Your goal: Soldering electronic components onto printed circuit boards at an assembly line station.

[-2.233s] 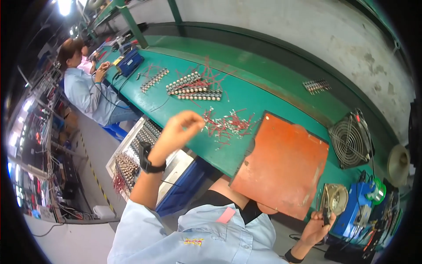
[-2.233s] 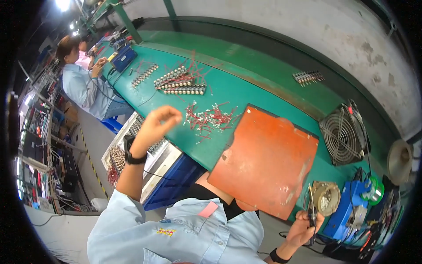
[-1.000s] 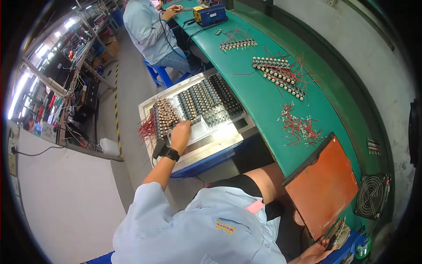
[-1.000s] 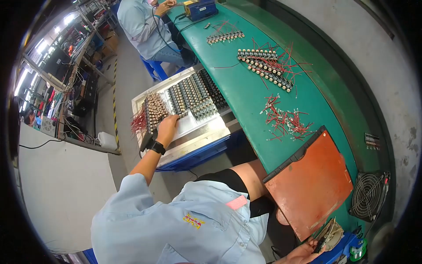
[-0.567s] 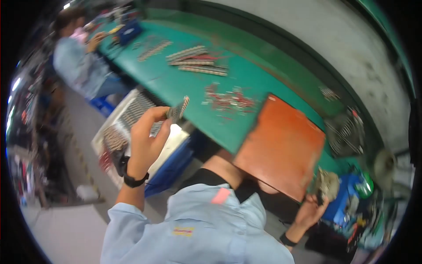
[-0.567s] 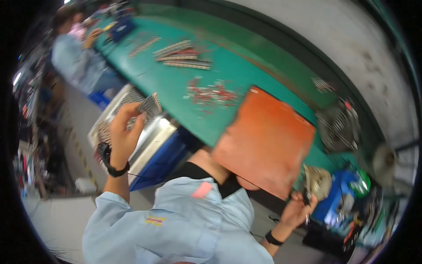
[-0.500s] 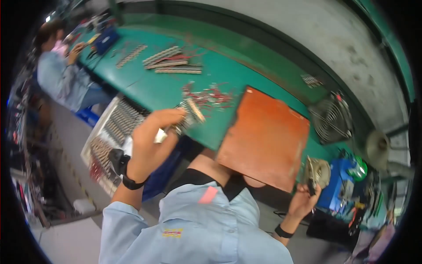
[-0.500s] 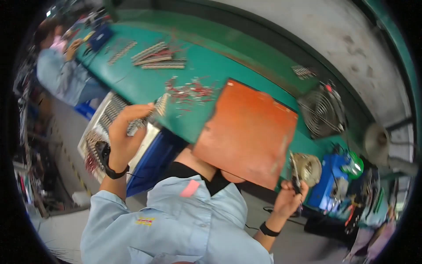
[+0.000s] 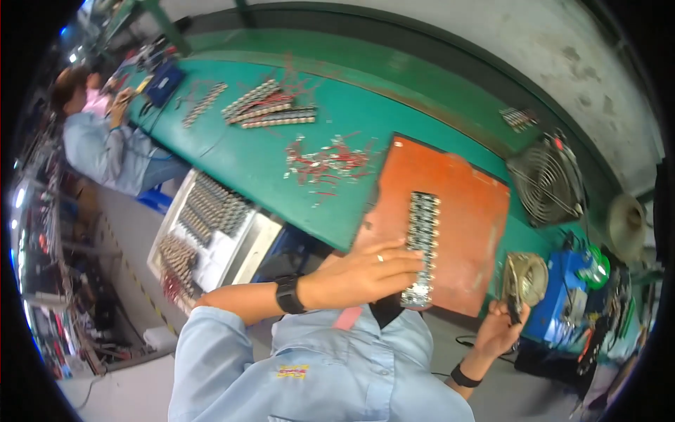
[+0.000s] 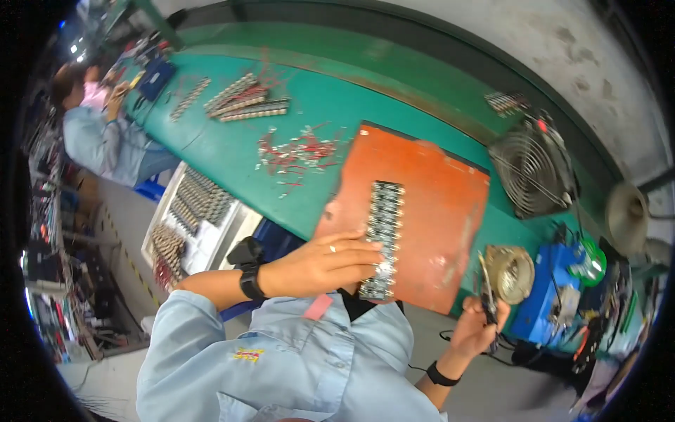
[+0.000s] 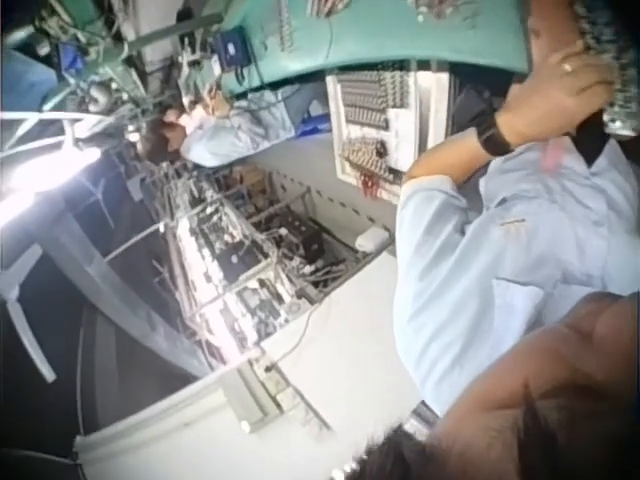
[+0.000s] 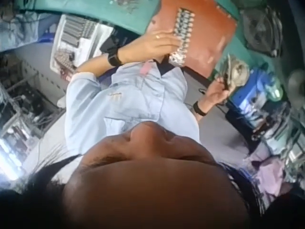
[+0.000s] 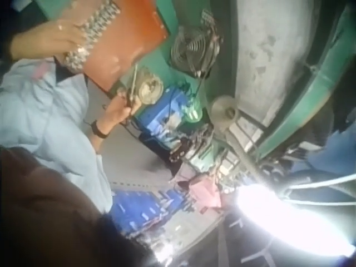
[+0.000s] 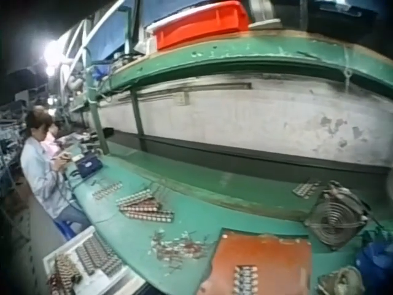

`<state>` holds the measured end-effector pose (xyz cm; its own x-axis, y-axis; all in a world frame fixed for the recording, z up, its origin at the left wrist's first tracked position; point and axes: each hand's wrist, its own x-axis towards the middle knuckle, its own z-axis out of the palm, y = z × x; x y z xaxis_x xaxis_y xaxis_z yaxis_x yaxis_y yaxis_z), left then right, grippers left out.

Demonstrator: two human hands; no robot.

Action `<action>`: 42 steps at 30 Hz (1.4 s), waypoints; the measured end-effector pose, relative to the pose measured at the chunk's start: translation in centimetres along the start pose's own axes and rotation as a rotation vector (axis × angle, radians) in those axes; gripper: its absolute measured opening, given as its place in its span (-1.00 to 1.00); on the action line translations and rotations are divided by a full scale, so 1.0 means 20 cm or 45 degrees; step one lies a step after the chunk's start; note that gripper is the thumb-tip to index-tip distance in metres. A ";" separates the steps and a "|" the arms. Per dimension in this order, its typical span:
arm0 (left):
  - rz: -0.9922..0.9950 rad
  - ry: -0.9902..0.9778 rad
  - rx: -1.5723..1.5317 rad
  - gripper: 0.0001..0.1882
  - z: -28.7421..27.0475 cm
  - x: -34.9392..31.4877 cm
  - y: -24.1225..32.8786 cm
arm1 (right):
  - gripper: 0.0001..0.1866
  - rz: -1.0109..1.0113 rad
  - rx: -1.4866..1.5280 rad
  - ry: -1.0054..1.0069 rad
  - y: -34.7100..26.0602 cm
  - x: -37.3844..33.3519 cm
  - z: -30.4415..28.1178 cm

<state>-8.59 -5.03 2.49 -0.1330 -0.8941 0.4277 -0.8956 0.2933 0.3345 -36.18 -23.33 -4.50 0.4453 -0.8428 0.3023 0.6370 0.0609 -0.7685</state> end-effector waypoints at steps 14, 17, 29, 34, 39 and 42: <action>-0.261 0.319 -0.219 -0.71 -0.08 -0.07 -0.08 | -0.41 -0.003 -0.279 0.007 -0.10 0.04 0.13; -0.386 0.295 -0.204 -0.67 -0.09 -0.04 -0.11 | -0.40 0.013 -0.368 -0.026 -0.13 0.09 0.26; -0.184 -0.126 -0.161 -0.53 -0.12 0.25 -0.22 | -0.40 0.133 -0.624 -0.019 -0.03 0.18 0.51; -0.508 -0.122 0.103 -0.53 -0.17 0.19 -0.10 | -0.39 0.156 -0.623 -0.020 -0.07 0.14 0.52; -0.465 -0.109 -0.105 -0.61 -0.12 0.11 0.01 | -0.39 0.252 -0.605 -0.058 -0.02 0.13 0.58; -0.418 -0.123 -0.205 -0.59 -0.09 0.07 0.07 | -0.39 0.318 -0.547 -0.073 0.02 0.14 0.62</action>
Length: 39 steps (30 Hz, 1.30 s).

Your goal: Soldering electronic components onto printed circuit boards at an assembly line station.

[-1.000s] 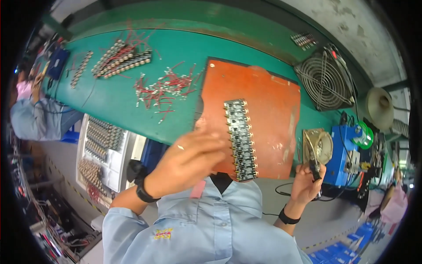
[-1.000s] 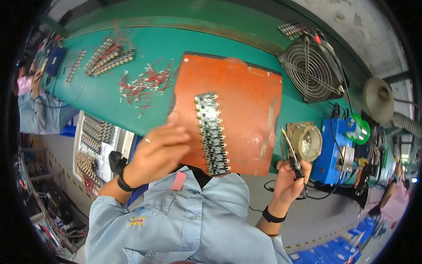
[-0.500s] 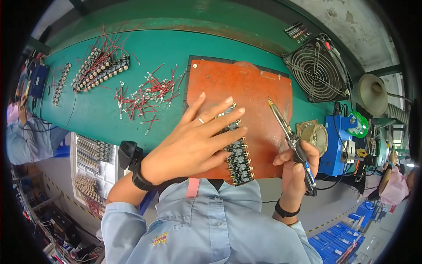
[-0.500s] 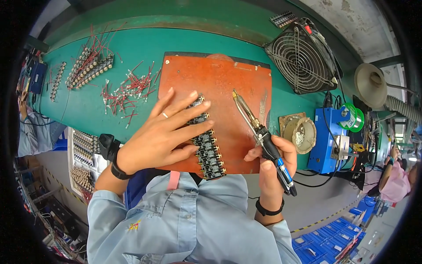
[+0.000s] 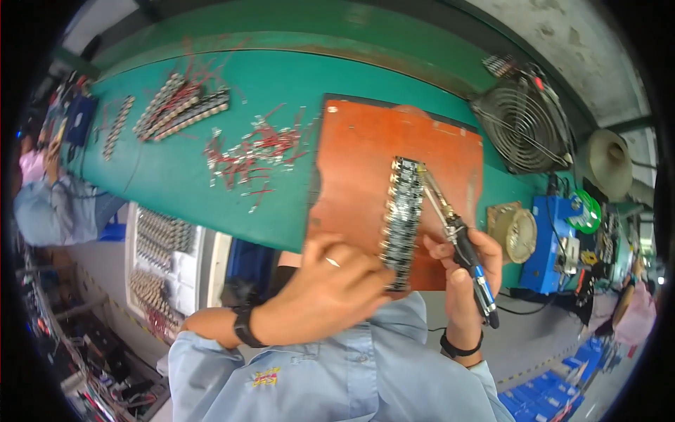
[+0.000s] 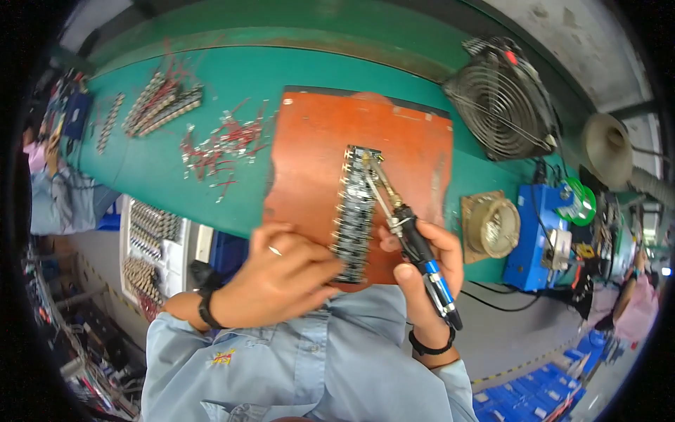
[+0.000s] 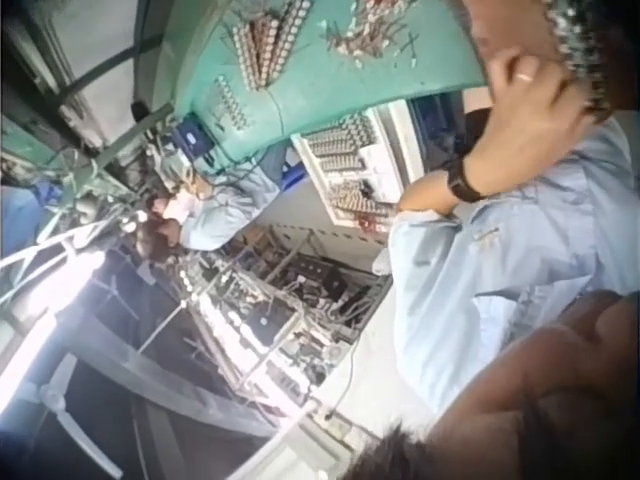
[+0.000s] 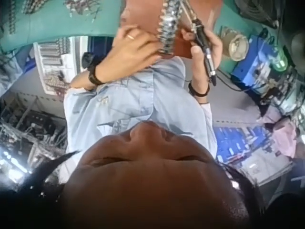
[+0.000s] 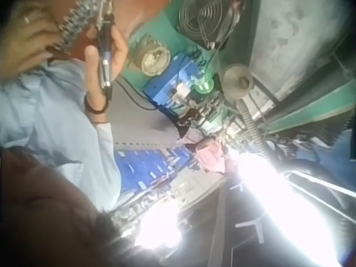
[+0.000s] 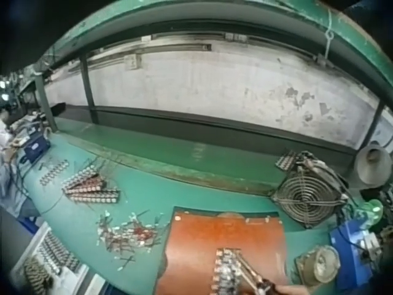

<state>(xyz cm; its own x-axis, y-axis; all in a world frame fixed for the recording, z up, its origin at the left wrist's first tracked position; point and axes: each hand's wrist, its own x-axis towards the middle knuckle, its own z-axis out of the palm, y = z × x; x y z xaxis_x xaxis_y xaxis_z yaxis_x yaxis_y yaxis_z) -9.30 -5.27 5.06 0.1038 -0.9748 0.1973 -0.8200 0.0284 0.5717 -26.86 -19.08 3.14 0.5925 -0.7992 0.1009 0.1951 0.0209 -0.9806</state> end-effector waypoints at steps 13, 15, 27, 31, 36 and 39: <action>-0.261 0.516 0.072 -0.82 -0.10 -0.20 -0.29 | -0.42 0.073 -0.105 -0.069 -0.01 0.03 0.15; -0.543 0.632 0.282 -0.87 -0.14 -0.21 -0.39 | -0.45 0.117 -0.156 -0.121 -0.03 0.01 0.14; -0.509 0.569 0.264 -0.88 -0.04 -0.26 -0.51 | -0.50 -0.394 -0.409 -0.318 0.00 0.08 0.12; -0.573 0.708 -0.232 -0.86 -0.01 -0.27 -0.49 | -0.52 -0.393 -0.406 -0.304 -0.01 0.04 0.11; -0.645 0.765 -0.551 -0.82 0.03 -0.26 -0.35 | -0.52 -0.406 -0.462 -0.265 -0.01 -0.03 0.09; -0.661 0.701 -0.664 -0.82 0.02 -0.26 -0.26 | -0.51 -0.376 -0.456 -0.259 0.00 -0.07 0.10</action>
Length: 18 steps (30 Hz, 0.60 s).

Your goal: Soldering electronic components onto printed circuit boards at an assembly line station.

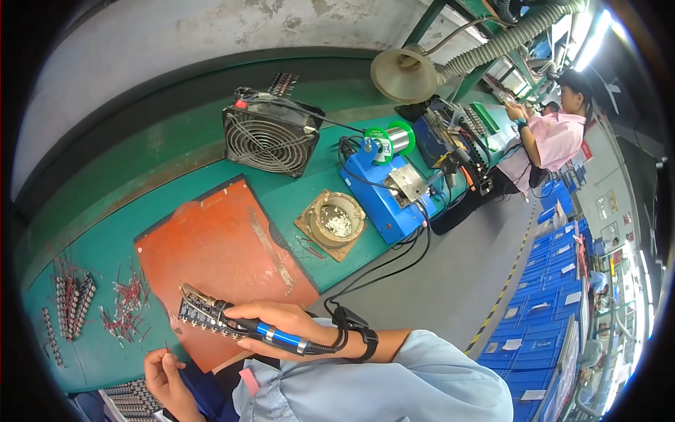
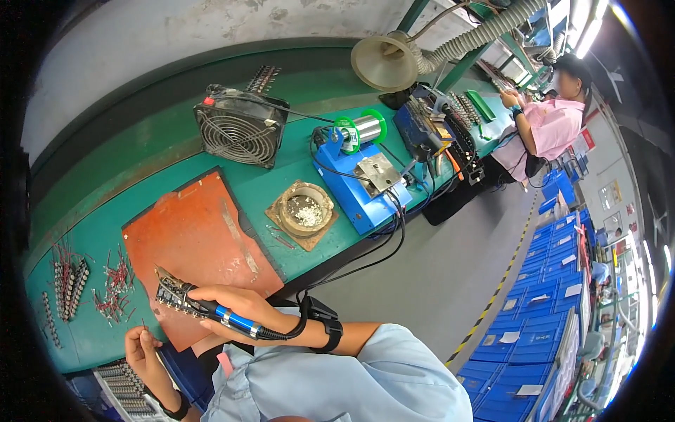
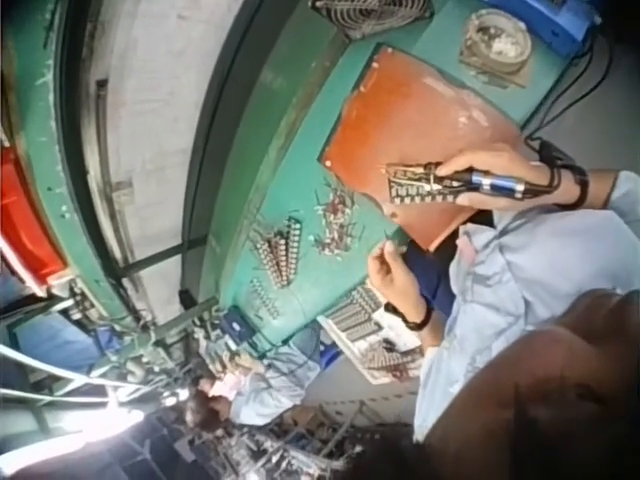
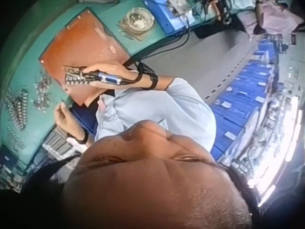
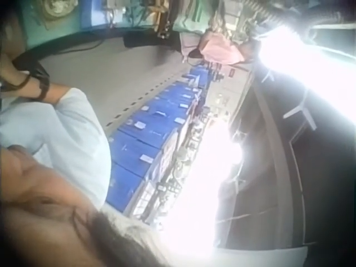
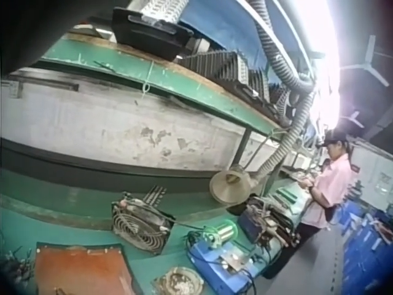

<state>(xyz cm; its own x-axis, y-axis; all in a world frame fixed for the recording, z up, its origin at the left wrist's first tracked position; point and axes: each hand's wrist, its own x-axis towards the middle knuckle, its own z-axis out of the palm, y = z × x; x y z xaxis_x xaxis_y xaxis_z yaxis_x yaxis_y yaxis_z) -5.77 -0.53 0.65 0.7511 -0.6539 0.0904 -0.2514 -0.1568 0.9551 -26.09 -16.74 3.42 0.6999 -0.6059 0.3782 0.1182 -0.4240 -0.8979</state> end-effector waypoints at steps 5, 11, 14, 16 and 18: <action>0.027 -0.165 -0.238 -0.83 0.09 -0.02 0.10 | -0.50 0.108 0.048 0.011 -0.02 -0.02 -0.03; 0.005 -0.281 -0.363 -0.81 0.18 -0.04 0.26 | -0.51 0.422 0.414 -0.028 -0.13 0.01 -0.10; -0.014 -0.317 -0.315 -0.81 0.21 -0.04 0.32 | -0.53 0.280 0.293 -0.007 -0.15 0.02 -0.12; -0.117 -0.436 -0.412 -0.88 0.20 -0.02 0.32 | -0.53 0.154 0.194 0.059 -0.11 0.01 -0.15; -0.154 -0.401 -0.499 -0.90 0.22 -0.01 0.29 | -0.53 0.118 0.078 0.138 -0.04 -0.01 -0.14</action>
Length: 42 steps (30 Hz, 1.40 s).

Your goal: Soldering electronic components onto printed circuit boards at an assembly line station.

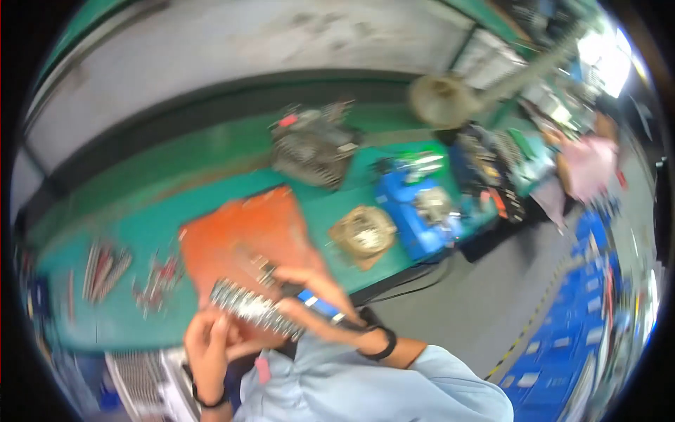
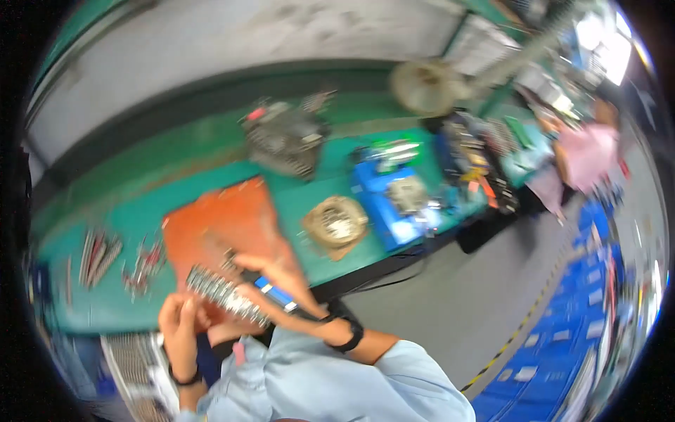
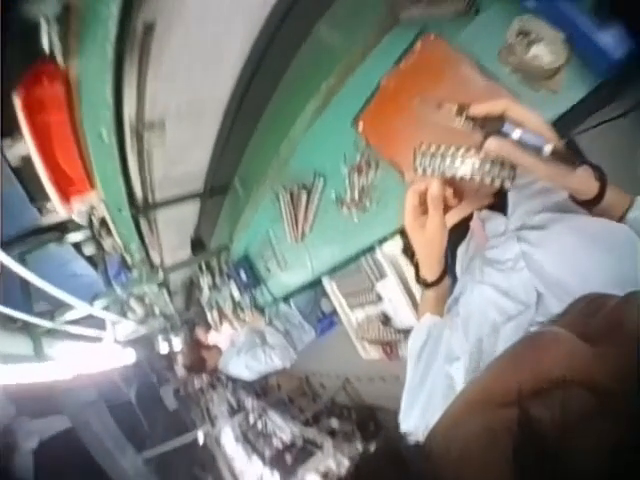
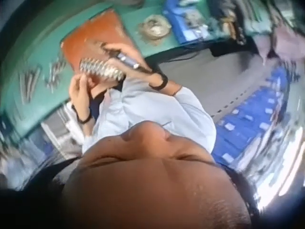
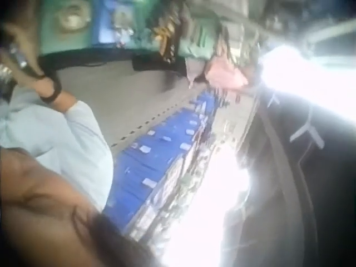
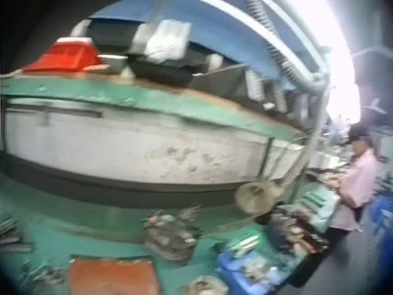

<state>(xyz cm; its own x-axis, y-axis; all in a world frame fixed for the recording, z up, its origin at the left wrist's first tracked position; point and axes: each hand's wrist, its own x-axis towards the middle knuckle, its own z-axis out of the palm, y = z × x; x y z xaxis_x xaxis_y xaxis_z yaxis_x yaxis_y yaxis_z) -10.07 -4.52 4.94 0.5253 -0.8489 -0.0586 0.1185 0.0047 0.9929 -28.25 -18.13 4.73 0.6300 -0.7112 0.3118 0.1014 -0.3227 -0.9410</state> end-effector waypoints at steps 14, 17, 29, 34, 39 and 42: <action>-0.226 -0.140 -0.147 -0.85 -0.05 0.06 -0.01 | -0.51 0.175 0.232 0.029 0.05 -0.04 0.09; -0.224 -0.194 -0.108 -0.84 -0.06 0.07 0.00 | -0.50 0.069 0.240 -0.032 0.04 0.02 0.10; -0.187 -0.272 0.025 -0.86 -0.06 0.07 -0.02 | -0.41 0.203 0.272 -0.097 0.01 0.06 0.20; -0.095 -0.234 0.140 -0.87 -0.06 0.07 -0.01 | -0.40 0.193 0.227 -0.145 0.01 0.07 0.20; 0.028 -0.130 0.444 -0.89 -0.15 0.11 0.02 | -0.36 0.159 0.208 -0.085 0.04 0.09 0.14; 0.352 0.051 0.874 -0.91 -0.18 0.20 -0.01 | -0.34 0.158 0.307 0.007 0.06 0.11 0.06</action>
<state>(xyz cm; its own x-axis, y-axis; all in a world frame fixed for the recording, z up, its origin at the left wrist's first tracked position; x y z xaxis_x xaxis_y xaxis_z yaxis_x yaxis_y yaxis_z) -4.87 -5.97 4.20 0.4919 -0.8445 0.2119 -0.5690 -0.1275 0.8124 -25.86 -19.32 4.17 0.6449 -0.7397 0.1924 0.2047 -0.0754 -0.9759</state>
